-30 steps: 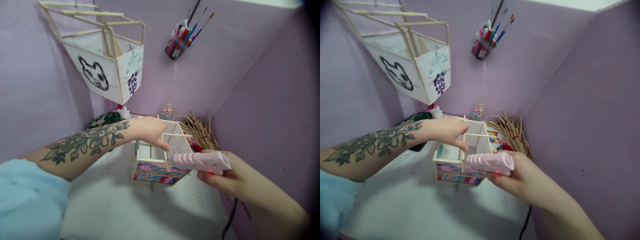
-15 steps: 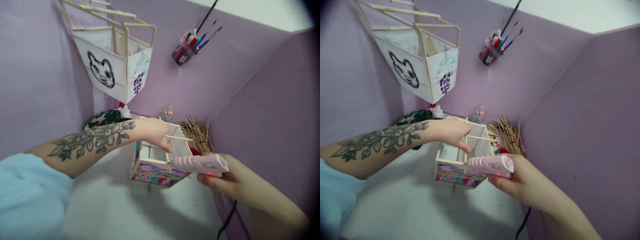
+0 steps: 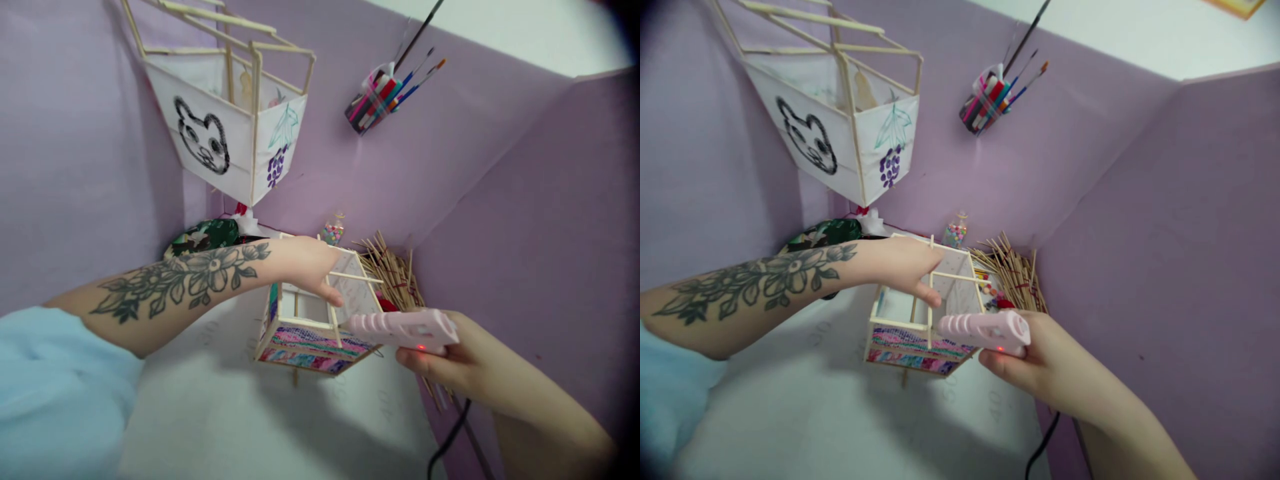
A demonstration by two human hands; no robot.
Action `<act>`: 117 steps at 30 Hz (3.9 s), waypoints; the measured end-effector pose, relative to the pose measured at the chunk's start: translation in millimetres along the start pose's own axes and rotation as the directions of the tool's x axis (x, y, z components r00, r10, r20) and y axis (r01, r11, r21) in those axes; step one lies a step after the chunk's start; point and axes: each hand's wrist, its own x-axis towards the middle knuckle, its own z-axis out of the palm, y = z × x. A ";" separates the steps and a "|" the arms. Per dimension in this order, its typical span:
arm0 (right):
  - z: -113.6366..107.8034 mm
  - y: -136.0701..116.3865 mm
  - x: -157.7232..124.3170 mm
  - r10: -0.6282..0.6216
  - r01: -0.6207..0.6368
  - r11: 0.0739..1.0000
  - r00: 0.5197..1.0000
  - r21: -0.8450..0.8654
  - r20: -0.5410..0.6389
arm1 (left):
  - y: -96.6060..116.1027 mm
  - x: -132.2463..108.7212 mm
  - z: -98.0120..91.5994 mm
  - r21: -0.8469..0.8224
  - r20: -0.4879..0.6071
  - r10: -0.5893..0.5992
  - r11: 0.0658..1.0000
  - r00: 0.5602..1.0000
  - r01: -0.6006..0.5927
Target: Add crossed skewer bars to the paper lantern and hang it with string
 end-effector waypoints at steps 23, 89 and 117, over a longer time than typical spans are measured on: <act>8.3 14.0 -4.4 0.024 -0.022 0.996 1.000 0.085 -0.015 | 3.5 3.0 -8.3 0.097 0.103 -0.066 0.994 0.992 0.056; 27.4 88.8 10.1 0.462 0.309 0.680 0.524 0.665 -0.715 | 3.6 -3.0 -8.3 0.047 0.126 -0.207 0.978 0.970 0.203; 22.2 110.6 15.6 0.276 -0.079 0.938 0.755 0.336 -0.595 | 2.9 -1.6 -6.0 0.024 0.131 -0.191 0.982 0.973 0.190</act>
